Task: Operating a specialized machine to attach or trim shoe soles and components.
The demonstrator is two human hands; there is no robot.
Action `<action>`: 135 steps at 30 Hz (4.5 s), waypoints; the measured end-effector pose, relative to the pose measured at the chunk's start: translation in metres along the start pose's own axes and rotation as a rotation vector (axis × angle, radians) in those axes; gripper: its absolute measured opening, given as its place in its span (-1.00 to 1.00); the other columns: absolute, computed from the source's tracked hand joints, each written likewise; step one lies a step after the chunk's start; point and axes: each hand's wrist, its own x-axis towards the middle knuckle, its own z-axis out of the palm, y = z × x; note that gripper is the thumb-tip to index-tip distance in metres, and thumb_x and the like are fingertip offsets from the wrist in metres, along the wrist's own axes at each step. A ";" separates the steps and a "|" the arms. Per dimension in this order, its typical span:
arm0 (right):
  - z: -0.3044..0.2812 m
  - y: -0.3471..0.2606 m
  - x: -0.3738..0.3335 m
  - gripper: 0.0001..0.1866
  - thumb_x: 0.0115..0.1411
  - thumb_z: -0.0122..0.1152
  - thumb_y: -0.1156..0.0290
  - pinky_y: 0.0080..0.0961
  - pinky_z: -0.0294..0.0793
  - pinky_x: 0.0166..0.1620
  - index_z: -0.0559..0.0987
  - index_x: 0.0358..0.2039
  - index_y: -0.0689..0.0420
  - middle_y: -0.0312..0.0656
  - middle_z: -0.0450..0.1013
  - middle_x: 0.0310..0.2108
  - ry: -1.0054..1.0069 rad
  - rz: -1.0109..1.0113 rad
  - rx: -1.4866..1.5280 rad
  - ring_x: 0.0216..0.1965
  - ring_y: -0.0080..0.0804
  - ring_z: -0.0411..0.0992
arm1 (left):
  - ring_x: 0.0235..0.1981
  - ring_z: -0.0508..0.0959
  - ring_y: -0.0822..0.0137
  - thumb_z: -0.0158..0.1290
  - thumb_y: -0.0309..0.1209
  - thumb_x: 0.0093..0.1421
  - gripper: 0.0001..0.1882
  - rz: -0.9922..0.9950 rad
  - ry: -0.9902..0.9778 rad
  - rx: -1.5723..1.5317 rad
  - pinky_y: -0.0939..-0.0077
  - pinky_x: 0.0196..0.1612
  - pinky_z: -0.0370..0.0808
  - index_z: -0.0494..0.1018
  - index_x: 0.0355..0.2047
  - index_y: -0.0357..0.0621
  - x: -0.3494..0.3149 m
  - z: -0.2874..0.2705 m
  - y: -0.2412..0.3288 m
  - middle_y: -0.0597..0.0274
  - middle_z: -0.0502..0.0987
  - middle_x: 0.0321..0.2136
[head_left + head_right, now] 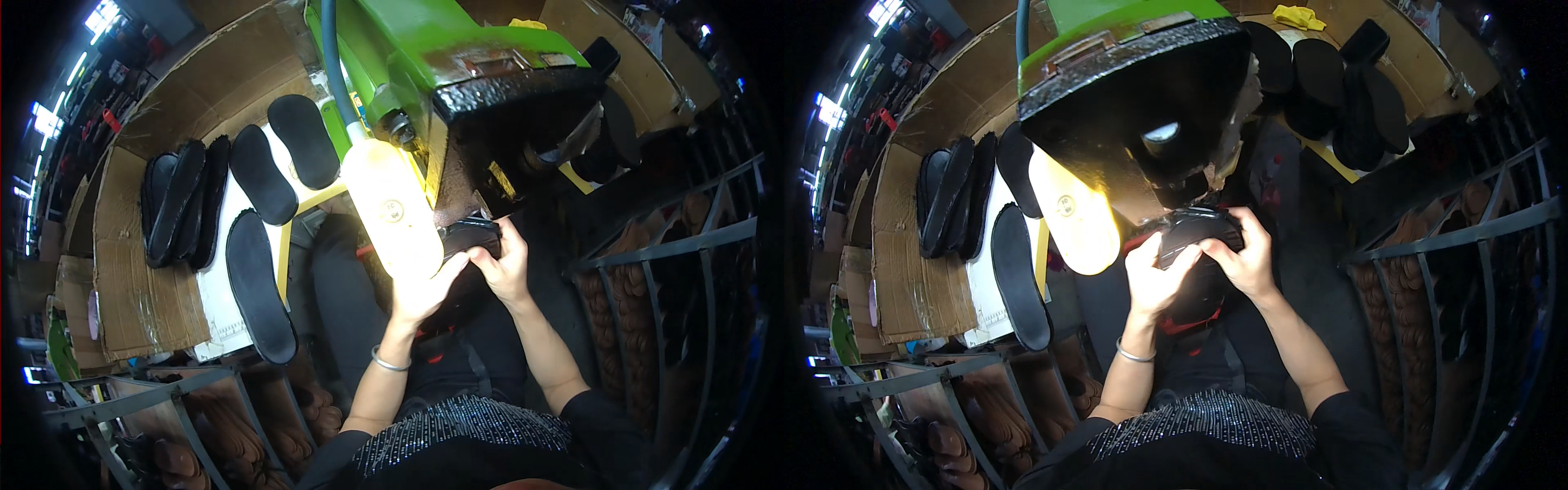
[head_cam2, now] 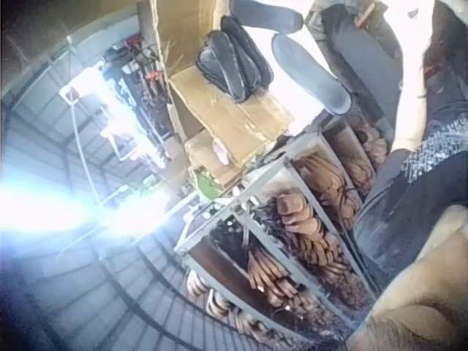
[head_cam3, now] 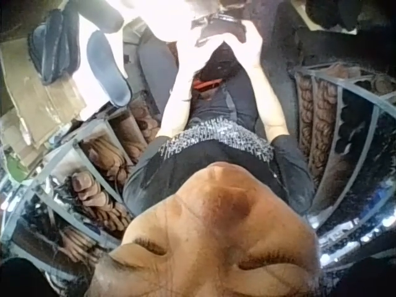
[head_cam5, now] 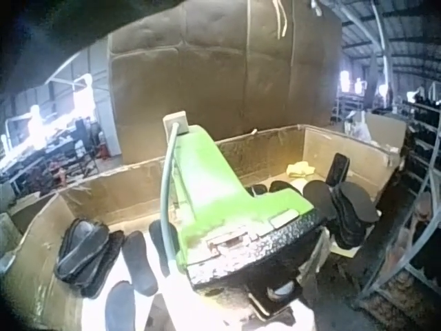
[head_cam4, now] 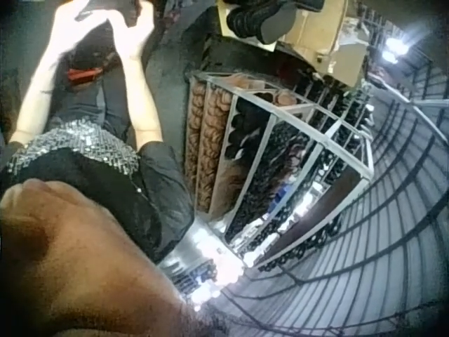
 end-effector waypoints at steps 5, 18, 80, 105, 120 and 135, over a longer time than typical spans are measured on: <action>-0.059 0.049 -0.091 -0.56 -0.08 0.41 0.44 -0.48 0.40 -0.02 0.52 -0.16 0.30 -0.20 0.50 -0.19 -0.299 0.480 -0.024 -0.14 -0.46 0.44 | -0.44 0.46 0.53 0.20 -0.53 0.05 -0.81 -0.010 0.172 0.038 0.65 -0.34 0.41 0.51 -0.32 -0.33 -0.006 0.023 -0.011 0.29 0.53 -0.45; -0.126 -0.029 0.001 -0.68 -0.10 0.27 0.54 -0.68 0.40 -0.22 0.43 -0.28 0.21 -0.32 0.43 -0.36 0.162 0.228 -0.005 -0.34 -0.65 0.38 | -0.31 0.51 0.42 0.30 -0.61 -0.15 -0.55 -0.020 0.159 -0.138 0.55 -0.16 0.46 0.40 -0.21 -0.32 -0.017 -0.021 -0.001 0.18 0.51 -0.32; -0.039 0.044 -0.042 -0.89 0.13 0.18 0.56 -0.69 0.45 -0.43 0.47 -0.32 0.25 -0.20 0.47 -0.51 -0.070 0.474 -0.016 -0.53 -0.56 0.44 | 0.24 0.16 -0.02 0.18 -0.49 0.00 -0.48 -0.269 0.361 0.970 -0.30 0.23 -0.08 0.39 0.03 -0.05 0.046 -0.174 -0.070 0.05 0.31 0.12; -0.041 0.043 -0.055 -0.04 -0.31 0.58 0.32 -0.46 0.26 0.05 0.31 0.15 0.19 -0.09 0.25 0.14 -0.520 0.162 -0.068 0.10 -0.34 0.26 | -0.13 0.51 0.28 0.28 -0.66 -0.09 -0.38 -0.118 0.343 -0.185 0.45 -0.05 0.48 0.25 -0.02 -0.36 -0.059 -0.071 0.061 0.09 0.49 -0.19; -0.082 0.054 -0.138 -0.72 -0.08 0.37 0.61 -0.60 0.42 -0.12 0.57 -0.29 0.32 -0.23 0.54 -0.28 -0.128 0.546 0.207 -0.27 -0.54 0.45 | -0.47 0.43 0.51 0.15 -0.44 0.13 -0.81 0.014 0.201 0.013 0.62 -0.34 0.40 0.48 -0.36 -0.35 0.007 0.028 0.028 0.28 0.52 -0.53; -0.105 0.038 -0.143 -0.59 -0.18 0.37 0.66 -0.53 0.43 -0.07 0.56 -0.22 0.30 -0.19 0.54 -0.21 -0.046 0.599 0.214 -0.22 -0.49 0.48 | -0.66 0.32 0.56 0.22 -0.42 0.08 -0.80 0.025 0.284 -0.048 0.68 -0.53 0.28 0.50 -0.45 -0.34 0.007 0.030 0.031 0.34 0.43 -0.67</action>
